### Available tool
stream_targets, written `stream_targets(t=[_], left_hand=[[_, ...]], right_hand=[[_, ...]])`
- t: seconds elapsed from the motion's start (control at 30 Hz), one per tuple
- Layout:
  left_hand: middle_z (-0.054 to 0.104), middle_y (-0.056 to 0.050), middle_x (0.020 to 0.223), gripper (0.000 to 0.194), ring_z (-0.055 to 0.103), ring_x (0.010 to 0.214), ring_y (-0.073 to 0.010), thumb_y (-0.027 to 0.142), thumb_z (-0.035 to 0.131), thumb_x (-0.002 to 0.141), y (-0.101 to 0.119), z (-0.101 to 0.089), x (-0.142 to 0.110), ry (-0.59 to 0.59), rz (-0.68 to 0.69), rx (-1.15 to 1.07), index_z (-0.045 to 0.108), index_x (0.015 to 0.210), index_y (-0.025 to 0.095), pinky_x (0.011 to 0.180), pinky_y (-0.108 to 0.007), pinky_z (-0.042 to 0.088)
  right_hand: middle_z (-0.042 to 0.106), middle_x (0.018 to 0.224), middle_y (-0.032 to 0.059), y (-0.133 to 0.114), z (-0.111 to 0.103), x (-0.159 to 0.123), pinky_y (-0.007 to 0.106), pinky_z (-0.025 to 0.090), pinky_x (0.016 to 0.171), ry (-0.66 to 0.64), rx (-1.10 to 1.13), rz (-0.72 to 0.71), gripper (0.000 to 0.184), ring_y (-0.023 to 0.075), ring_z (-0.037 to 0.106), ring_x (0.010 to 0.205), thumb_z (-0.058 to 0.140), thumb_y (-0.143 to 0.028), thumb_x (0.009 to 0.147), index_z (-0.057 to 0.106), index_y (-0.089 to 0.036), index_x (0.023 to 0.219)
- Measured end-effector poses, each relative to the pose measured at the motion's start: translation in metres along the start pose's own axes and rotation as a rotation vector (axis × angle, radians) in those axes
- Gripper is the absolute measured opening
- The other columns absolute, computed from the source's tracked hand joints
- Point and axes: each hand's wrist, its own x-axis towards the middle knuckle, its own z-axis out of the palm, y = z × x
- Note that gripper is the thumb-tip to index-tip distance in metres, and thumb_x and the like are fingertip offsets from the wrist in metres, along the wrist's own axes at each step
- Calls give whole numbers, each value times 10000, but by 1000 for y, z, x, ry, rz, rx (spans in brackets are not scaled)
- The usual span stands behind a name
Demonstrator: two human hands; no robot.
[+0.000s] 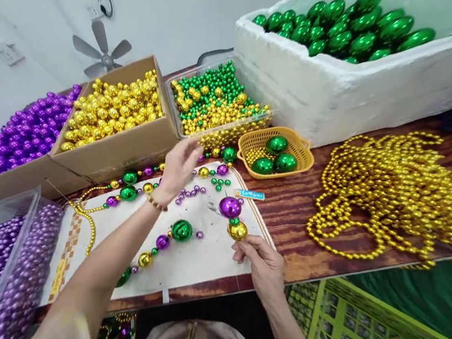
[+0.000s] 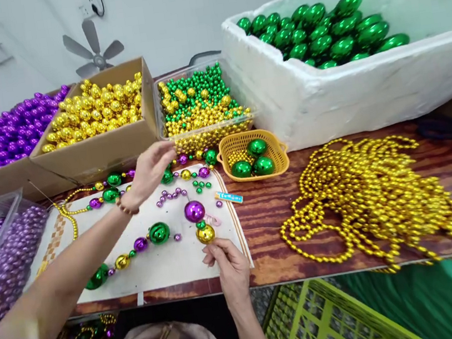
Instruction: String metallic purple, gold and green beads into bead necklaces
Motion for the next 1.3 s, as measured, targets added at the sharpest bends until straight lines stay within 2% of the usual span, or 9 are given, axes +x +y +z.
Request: stream_targets(t=[0.07,0.23,0.43,0.57,0.67,0.77,0.9,1.03,1.3], left_hand=[[724,-136,1193,264,650,1132,-222,220,510,980,-9,7,60,-13,72,317,710,1133,140,1053,-378,474],[753,-167,1058,267,683,1040,-278,89,576,805,-25,31,159,-440,-184,784,783,971,121,970,-384,499],[734,-102,795,128,682,898,-258,68,709,655,-37,39,179,-625,-260,833,772,742,136,882,-341,514],[686,-82,720,91,667,891,-250,32,701,676,-38,36,180,-575,-273,802,738,710,107,906,-360,511],[694,-90,820,101,659,956,-237,39,687,734,-31,30,165,-354,-194,652,728,806,97,950,-367,501],[696,-61,839,136,668,872,-173,72,675,802,-13,21,118,-153,-122,104,714,922,122,886,-322,524],[717,-35,832,95,680,732,-123,216,733,840,15,11,18,-265,-343,-616,736,924,173,793,-291,550],[749,-54,883,220,716,793,-140,328,762,848,27,7,-56,-201,-555,-994,765,1003,172,817,-293,568],[740,-41,889,202,728,842,-169,288,828,796,29,3,-87,-56,-640,-1173,715,916,171,875,-341,553]], right_hand=[[690,607,26,2,-4,3,219,511,499,-9,-7,-6,172,130,616,504,714,-310,873,754,-171,779],[679,593,19,4,-9,-1,207,521,507,-26,-41,-8,190,129,625,499,677,-298,911,750,-181,780],[686,614,24,7,-11,0,207,524,502,-39,-24,3,198,133,634,497,666,-296,926,744,-178,788],[700,652,24,7,-11,0,210,526,516,-23,-19,26,182,123,631,502,672,-288,921,734,-176,792],[697,656,18,5,-9,0,209,519,509,-5,-23,31,176,119,625,503,677,-284,909,727,-175,779],[691,650,9,2,-7,0,213,522,508,7,-30,11,154,120,623,502,683,-277,897,722,-178,786],[678,650,0,-2,-6,-9,207,518,519,-14,-71,-28,153,117,631,510,669,-269,913,712,-179,797],[656,642,-13,-13,-8,-24,198,514,548,-40,-136,-79,155,106,630,517,653,-247,939,698,-182,805],[648,631,-11,-30,-5,-39,195,501,494,-89,-198,-104,136,106,607,482,659,-243,937,710,-182,827]])
